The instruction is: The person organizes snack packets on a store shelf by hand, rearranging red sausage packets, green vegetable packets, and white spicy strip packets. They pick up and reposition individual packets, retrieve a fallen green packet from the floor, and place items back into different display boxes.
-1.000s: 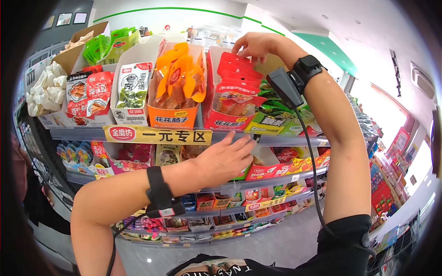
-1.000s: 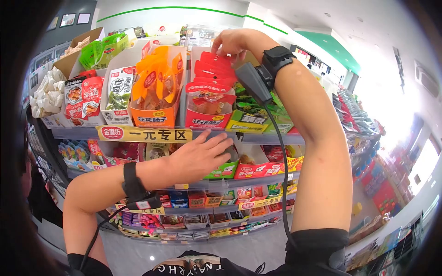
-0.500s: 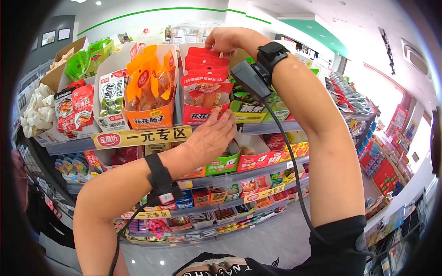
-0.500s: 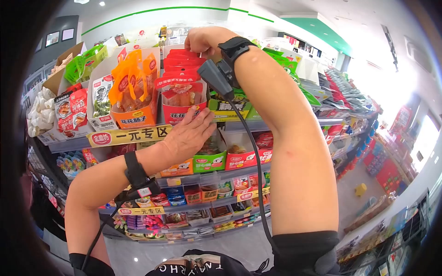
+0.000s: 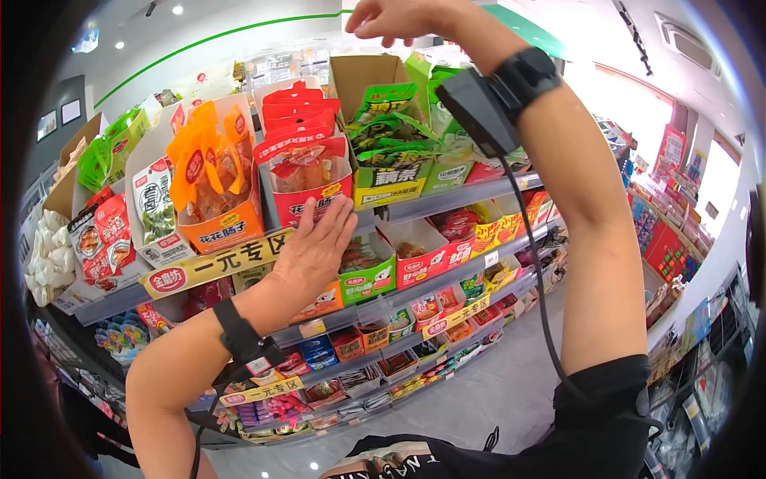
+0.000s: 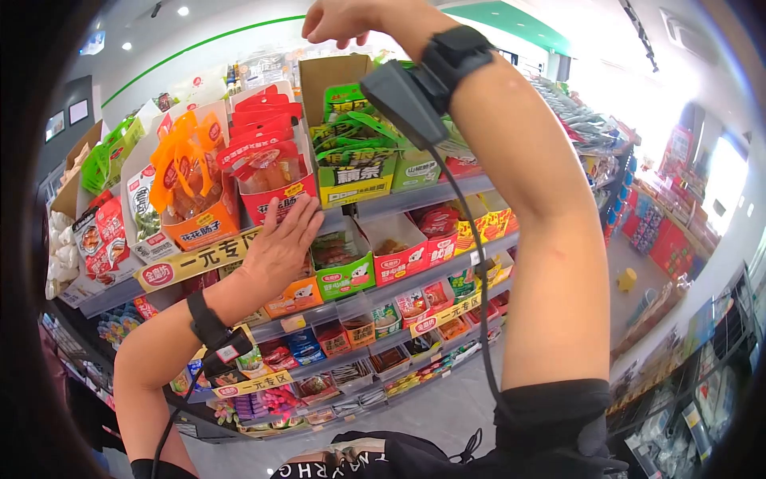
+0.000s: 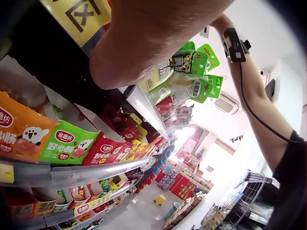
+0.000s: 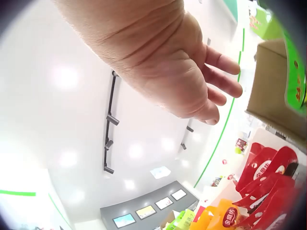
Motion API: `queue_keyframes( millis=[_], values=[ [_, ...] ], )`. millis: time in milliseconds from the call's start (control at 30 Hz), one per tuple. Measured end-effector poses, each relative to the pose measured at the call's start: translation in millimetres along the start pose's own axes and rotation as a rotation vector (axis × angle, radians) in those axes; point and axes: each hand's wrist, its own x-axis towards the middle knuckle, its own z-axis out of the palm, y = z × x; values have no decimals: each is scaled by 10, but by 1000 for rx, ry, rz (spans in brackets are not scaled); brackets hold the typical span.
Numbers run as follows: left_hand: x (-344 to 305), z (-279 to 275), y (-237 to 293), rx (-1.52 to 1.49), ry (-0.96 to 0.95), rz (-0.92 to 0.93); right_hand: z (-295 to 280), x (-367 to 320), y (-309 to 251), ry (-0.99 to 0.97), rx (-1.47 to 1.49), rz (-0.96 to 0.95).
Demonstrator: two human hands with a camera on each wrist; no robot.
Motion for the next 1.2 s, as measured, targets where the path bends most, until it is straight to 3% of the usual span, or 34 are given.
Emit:
queue_keyframes(
  millis=[133, 200, 267, 367, 600, 700, 900, 1133, 1200],
  values=[
    [24, -107, 67, -35, -90, 5, 44, -413, 76, 104, -118, -75],
    [62, -79, 77, -41, -67, 37, 168, -544, 195, 5, -130, -130],
    [107, -45, 77, -38, -51, 59, 298, -705, 123, -40, -141, -31],
    [122, 16, 70, -11, -28, 68, 464, -823, 79, -64, -397, 61],
    [38, 9, 21, 94, -27, 55, 555, -792, -74, -190, -641, 61],
    [-14, -13, 24, 136, -44, 43, 685, -806, -109, -58, -817, 2],
    [-4, -98, 34, 150, -85, 11, 562, -766, 4, 127, -846, 13],
    [155, -371, 104, 71, -220, -42, 298, -747, 53, 284, -593, 139],
    [195, -446, 113, 11, -170, -43, 317, -739, 87, 249, -559, 163]
  ],
)
